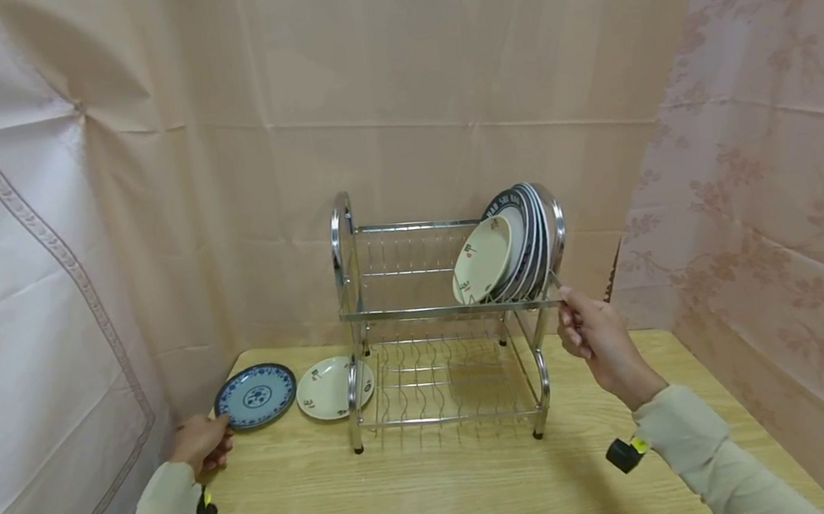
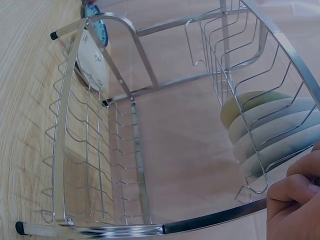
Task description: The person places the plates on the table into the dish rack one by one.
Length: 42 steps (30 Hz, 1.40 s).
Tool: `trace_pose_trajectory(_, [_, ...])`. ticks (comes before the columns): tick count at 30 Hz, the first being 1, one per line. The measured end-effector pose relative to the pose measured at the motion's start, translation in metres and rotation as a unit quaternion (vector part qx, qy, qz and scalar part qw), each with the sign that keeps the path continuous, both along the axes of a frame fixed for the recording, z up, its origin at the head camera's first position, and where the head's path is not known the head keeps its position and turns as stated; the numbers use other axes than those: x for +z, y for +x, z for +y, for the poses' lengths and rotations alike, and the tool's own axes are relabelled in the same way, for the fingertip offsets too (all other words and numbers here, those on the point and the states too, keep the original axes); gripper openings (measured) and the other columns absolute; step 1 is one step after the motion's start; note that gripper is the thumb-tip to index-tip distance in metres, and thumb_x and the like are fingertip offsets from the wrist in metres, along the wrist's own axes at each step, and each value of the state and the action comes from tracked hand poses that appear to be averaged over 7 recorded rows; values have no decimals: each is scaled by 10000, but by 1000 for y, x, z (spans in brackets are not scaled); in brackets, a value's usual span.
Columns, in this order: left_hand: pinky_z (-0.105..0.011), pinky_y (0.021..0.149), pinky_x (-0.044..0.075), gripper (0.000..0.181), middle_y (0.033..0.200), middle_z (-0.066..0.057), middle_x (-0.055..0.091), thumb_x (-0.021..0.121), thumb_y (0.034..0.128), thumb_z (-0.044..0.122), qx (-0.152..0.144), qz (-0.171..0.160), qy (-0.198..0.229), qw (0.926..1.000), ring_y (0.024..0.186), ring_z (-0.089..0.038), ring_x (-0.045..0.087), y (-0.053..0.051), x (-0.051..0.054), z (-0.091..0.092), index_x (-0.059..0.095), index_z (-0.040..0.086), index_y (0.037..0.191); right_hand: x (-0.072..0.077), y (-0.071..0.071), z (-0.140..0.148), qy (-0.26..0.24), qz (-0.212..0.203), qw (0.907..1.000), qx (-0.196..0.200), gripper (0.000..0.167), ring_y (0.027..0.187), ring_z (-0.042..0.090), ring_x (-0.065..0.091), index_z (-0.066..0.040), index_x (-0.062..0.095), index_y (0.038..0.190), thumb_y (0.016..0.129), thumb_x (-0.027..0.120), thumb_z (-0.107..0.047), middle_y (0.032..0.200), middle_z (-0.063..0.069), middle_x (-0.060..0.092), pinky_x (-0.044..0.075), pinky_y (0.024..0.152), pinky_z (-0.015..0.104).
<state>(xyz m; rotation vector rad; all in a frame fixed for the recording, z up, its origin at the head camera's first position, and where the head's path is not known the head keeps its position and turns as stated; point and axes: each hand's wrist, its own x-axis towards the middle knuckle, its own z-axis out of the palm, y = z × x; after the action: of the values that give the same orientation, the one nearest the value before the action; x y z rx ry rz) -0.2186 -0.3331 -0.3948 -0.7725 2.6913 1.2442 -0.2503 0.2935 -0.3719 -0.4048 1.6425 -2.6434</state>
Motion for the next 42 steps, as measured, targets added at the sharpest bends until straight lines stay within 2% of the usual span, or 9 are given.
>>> trace_pose_trajectory(5, [-269,482,471,354,640,-32,589,403,1077,212,-42,13,-183,9998,492,-143,572,-3,-3,1,577,-42,903,-2,2,0,23,-41,10000,3,443,412,33,351,-133,527,712,1102,498,-340,531,-48,452,192,416,229])
trace_pose_trajectory(12, [-268,477,477,351,632,-37,588,415,1071,197,43,-46,-332,9994,488,-145,581,-4,-5,1,589,-34,872,-1,0,-2,1,-24,10000,37,455,409,28,354,-131,528,700,1107,487,-330,525,-48,454,254,396,176])
trace_pose_trajectory(16, [-266,480,483,349,635,-34,590,423,1074,208,18,-59,-307,9995,490,-139,581,-5,-5,2,590,-29,878,-1,-1,-2,-61,-29,9999,75,473,395,22,352,-135,525,683,1108,479,-337,510,-50,447,246,391,176])
trace_pose_trajectory(22, [-275,466,484,353,618,-40,597,438,1073,204,-1,-40,-379,9993,478,-144,598,-4,-5,3,588,-29,854,-2,-1,-2,-23,113,9998,139,476,393,31,339,-132,519,688,1113,467,-341,508,-46,447,164,426,262])
trace_pose_trajectory(26, [-277,473,484,318,630,-40,603,438,1074,188,45,-63,-372,9993,489,-147,604,-4,-4,4,577,-49,913,-2,-1,-3,-17,130,9998,131,477,393,33,341,-130,522,687,1112,469,-339,508,-43,452,156,432,279])
trace_pose_trajectory(29, [-272,480,481,297,644,-33,604,426,1074,165,40,-20,-196,9998,501,-141,602,-3,-3,4,567,-71,963,-2,-1,-3,-5,146,9998,99,475,398,34,341,-129,523,688,1113,466,-333,510,-42,452,163,429,276])
trace_pose_trajectory(34, [-248,480,477,297,669,-29,609,398,1068,118,-53,138,382,9992,513,-133,614,2,-1,0,563,-107,965,-1,0,-4,14,136,9999,85,474,401,36,339,-128,520,689,1113,464,-333,510,-41,448,171,422,266])
trace_pose_trajectory(42, [-213,490,503,237,692,-34,618,409,1057,92,-158,597,1101,9920,533,-93,578,7,-1,-3,499,-127,1044,-1,1,-4,6,108,9999,76,472,404,37,353,-125,531,692,1104,489,-354,518,-40,454,213,401,231])
